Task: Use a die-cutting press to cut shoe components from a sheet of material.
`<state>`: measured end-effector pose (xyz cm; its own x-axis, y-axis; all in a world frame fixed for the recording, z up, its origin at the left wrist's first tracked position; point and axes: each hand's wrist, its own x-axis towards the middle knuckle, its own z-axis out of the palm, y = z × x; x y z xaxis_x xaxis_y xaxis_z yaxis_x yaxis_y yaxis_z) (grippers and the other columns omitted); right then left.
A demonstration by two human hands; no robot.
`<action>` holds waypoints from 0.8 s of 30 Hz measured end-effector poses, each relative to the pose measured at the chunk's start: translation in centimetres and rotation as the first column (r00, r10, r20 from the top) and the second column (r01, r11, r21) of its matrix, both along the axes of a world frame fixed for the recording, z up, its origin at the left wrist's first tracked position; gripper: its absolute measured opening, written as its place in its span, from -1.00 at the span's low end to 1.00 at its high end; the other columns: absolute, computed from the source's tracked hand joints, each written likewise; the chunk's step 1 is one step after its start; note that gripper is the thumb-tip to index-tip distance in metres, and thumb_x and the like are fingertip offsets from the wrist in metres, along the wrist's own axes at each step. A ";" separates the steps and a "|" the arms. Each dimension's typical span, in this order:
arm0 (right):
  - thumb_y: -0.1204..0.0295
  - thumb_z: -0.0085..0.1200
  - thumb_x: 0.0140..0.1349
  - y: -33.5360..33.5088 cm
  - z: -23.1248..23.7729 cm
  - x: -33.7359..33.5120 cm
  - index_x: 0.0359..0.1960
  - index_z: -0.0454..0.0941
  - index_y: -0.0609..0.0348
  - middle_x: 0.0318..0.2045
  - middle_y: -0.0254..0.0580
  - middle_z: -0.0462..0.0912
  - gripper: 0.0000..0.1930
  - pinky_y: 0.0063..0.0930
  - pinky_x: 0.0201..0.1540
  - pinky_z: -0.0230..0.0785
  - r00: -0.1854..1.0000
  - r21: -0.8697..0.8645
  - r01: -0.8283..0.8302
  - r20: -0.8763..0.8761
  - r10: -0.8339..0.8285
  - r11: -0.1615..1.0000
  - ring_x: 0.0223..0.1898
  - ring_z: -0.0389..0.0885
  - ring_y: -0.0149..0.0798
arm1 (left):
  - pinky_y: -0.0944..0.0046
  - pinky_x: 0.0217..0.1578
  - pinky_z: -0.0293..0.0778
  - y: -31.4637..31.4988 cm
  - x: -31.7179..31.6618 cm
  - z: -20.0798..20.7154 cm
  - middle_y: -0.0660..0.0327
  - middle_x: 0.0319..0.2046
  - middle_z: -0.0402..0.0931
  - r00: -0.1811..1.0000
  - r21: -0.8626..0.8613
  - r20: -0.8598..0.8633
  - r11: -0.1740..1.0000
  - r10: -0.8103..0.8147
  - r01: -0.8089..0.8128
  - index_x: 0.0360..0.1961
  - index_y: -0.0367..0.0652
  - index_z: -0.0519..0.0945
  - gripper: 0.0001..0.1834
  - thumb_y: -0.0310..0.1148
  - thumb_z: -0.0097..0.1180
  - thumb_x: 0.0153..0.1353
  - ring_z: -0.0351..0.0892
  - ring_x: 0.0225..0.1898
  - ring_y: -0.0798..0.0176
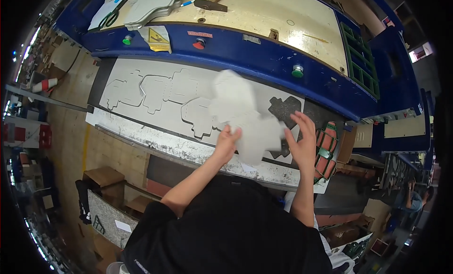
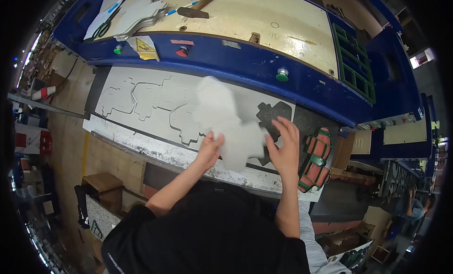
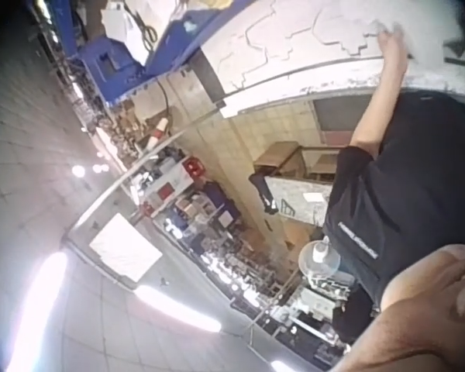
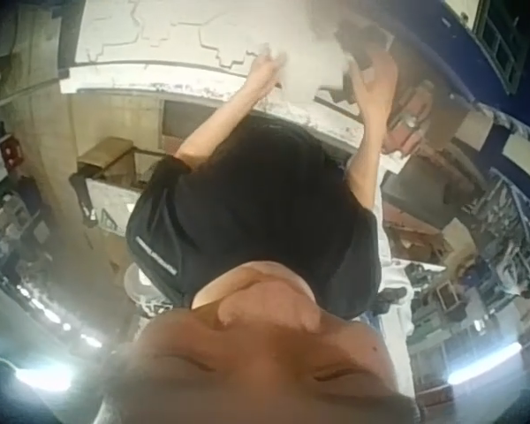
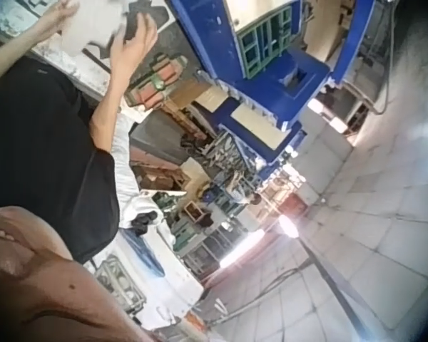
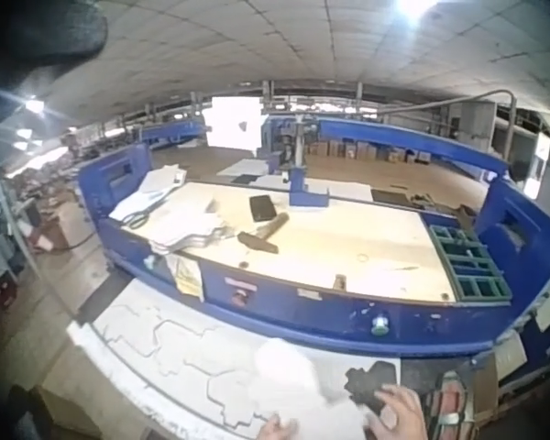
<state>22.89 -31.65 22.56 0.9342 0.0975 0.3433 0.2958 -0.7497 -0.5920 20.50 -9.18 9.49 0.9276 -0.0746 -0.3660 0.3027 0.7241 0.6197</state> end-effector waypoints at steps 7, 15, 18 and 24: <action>0.34 0.22 0.15 2.7 -12.3 1.1 0.05 0.53 0.25 -0.08 -0.06 0.63 -0.57 -0.35 0.02 0.41 0.829 0.352 0.062 -0.540 0.148 0.934 -0.04 0.59 -0.17 | 0.13 0.02 0.35 1.8 0.6 -4.0 0.31 -0.25 0.41 0.841 0.247 -0.488 0.961 0.234 -0.124 -0.17 -0.05 0.44 -0.84 -0.39 0.06 0.21 0.41 -0.14 0.27; 0.39 0.16 0.22 3.8 -19.4 -0.7 0.15 0.43 0.31 -0.03 -0.02 0.61 -0.53 -0.45 0.00 0.44 0.747 0.456 0.210 -0.646 0.160 0.865 -0.07 0.60 -0.27 | 0.08 0.01 0.30 0.1 3.7 -2.5 0.26 -0.23 0.40 0.657 0.272 -0.647 0.922 0.387 -0.276 -0.19 -0.06 0.47 -0.75 -0.28 0.14 0.10 0.35 -0.21 0.24; 0.43 0.09 0.26 3.8 -19.3 0.2 0.15 0.41 0.31 -0.06 -0.04 0.62 -0.57 -0.47 -0.06 0.47 0.621 0.620 0.467 -0.738 0.266 0.630 -0.10 0.62 -0.30 | 0.16 -0.08 0.34 1.2 4.5 -3.1 0.27 -0.26 0.41 0.635 0.151 -0.689 0.926 0.350 -0.346 -0.21 -0.07 0.49 -0.73 -0.25 0.17 0.08 0.37 -0.26 0.24; 0.34 0.02 0.35 2.8 -19.6 1.0 0.08 0.44 0.30 -0.15 -0.07 0.66 -0.64 -0.51 -0.15 0.49 0.593 0.683 0.435 -0.707 0.384 0.586 -0.17 0.66 -0.29 | 0.24 -0.23 0.42 1.1 4.8 -3.6 0.26 -0.30 0.44 0.614 0.268 -0.680 0.916 0.400 -0.300 -0.19 -0.06 0.51 -0.75 -0.23 0.19 0.14 0.43 -0.29 0.28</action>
